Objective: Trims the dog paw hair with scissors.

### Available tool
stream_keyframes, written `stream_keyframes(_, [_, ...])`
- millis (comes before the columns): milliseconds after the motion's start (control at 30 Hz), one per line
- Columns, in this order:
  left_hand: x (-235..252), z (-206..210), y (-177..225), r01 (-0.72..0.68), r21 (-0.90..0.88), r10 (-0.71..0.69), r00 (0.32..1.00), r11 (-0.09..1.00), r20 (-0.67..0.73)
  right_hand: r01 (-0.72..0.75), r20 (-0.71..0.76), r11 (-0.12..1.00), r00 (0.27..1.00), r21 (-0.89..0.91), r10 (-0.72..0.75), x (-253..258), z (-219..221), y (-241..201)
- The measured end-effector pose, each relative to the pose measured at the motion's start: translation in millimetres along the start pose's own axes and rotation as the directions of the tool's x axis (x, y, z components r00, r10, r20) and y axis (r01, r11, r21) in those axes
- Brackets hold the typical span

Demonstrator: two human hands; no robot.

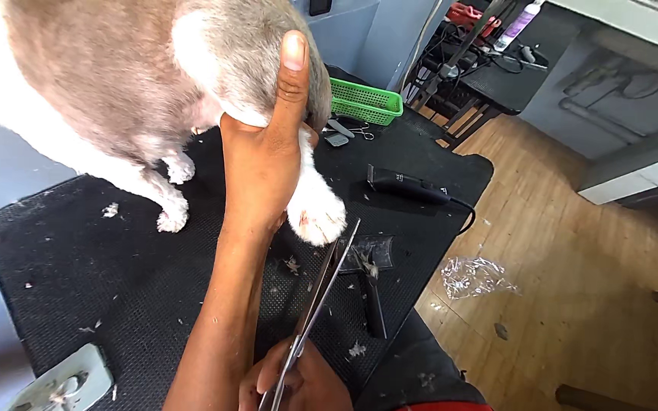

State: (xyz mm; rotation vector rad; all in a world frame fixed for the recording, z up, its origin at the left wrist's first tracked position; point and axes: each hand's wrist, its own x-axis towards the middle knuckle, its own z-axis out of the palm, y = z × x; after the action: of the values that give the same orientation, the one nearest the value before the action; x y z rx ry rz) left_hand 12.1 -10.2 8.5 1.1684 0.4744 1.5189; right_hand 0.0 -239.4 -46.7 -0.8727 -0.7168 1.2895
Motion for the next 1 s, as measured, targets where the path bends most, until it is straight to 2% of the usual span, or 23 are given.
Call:
stream_keyframes(400, [0,0,0,-0.009,-0.001,0.009,1.000,1.000,-0.015,0.020,0.047,0.993,0.999,-0.114,-0.015,2,-14,-3])
stream_keyframes(1000, [1,-4,2,-0.010,0.028,0.010,1.000,1.000,0.006,0.000,0.062,0.992,0.998,-0.122,0.008,0,-30,-7])
